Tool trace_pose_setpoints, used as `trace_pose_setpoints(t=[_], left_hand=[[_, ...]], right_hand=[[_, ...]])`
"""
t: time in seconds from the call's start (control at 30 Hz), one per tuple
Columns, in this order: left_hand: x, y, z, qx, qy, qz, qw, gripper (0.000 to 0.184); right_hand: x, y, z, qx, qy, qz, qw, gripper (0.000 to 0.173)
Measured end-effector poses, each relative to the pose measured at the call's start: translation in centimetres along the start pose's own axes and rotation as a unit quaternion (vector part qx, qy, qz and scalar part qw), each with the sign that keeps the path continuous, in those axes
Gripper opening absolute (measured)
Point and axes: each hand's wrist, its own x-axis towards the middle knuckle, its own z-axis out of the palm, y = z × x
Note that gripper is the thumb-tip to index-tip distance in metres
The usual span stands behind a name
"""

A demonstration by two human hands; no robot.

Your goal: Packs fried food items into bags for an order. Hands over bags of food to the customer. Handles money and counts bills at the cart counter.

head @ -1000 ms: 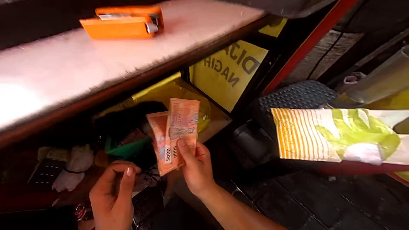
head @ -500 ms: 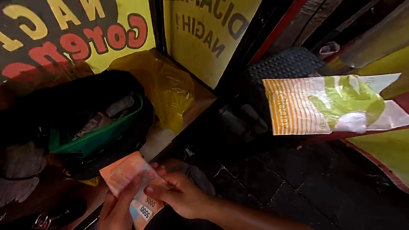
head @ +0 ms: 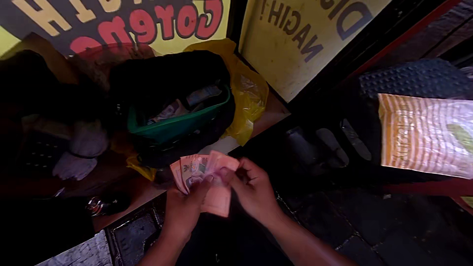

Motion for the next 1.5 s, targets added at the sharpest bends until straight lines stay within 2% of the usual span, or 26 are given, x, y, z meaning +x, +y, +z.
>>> trace_pose_setpoints(t=[0.13,0.2,0.3,0.37,0.47,0.6,0.77,0.9,1.03,1.1,1.3,1.4,1.5], left_hand=[[0.6,-0.2,-0.7,-0.038,-0.001,-0.021,0.999,0.025],[0.7,-0.5,-0.6,-0.029,0.002,-0.015,0.999,0.02],[0.7,-0.7,-0.3,-0.028,-0.001,0.0,1.0,0.018],[0.6,-0.7,-0.1,-0.028,-0.02,0.001,0.999,0.02],[0.8,-0.9,-0.4,-0.015,-0.045,0.008,0.999,0.025],[0.9,-0.9,-0.8,-0.058,-0.028,0.011,0.998,0.027],[0.9,-1.4,-0.4,-0.046,-0.021,0.032,0.998,0.014],[0.5,-1.2,0.1,-0.074,-0.031,0.0,0.997,0.015],[0.6,-1.6,0.1,-0.05,-0.028,0.024,0.998,0.021],[0.7,-1.7,0.1,-0.051,-0.019,0.026,0.998,0.024],[0.5,-2.1,0.5,-0.047,-0.026,0.019,0.998,0.026],[0.4,-1.9,0.4,-0.051,-0.029,0.027,0.998,0.025],[0.3,-1.6,0.3,-0.06,-0.011,0.027,0.998,0.024]], right_hand=[[1.0,-0.2,-1.3,0.083,0.067,0.039,0.993,0.015],[1.0,-0.4,-1.4,0.112,0.046,0.047,0.992,0.017],[0.4,-0.7,-0.6,0.082,-0.017,0.079,0.993,0.028],[0.2,-0.5,0.1,0.079,-0.028,0.111,0.99,0.027],[0.3,0.3,0.4,0.086,0.015,0.091,0.992,0.021],[0.9,-0.4,0.0,0.162,0.107,0.086,0.977,0.027],[0.4,-0.8,0.2,0.167,0.003,0.131,0.977,0.032],[-0.1,-0.2,0.8,0.178,-0.003,0.158,0.971,0.024],[0.0,0.5,0.4,0.146,0.067,0.106,0.981,0.021],[0.4,0.2,0.1,0.154,0.104,0.09,0.978,0.027],[-0.2,-0.1,0.6,0.162,0.009,0.133,0.978,0.027],[-0.2,0.1,0.5,0.161,0.063,0.113,0.978,0.022],[0.3,-0.2,0.1,0.164,0.126,0.091,0.974,0.029]])
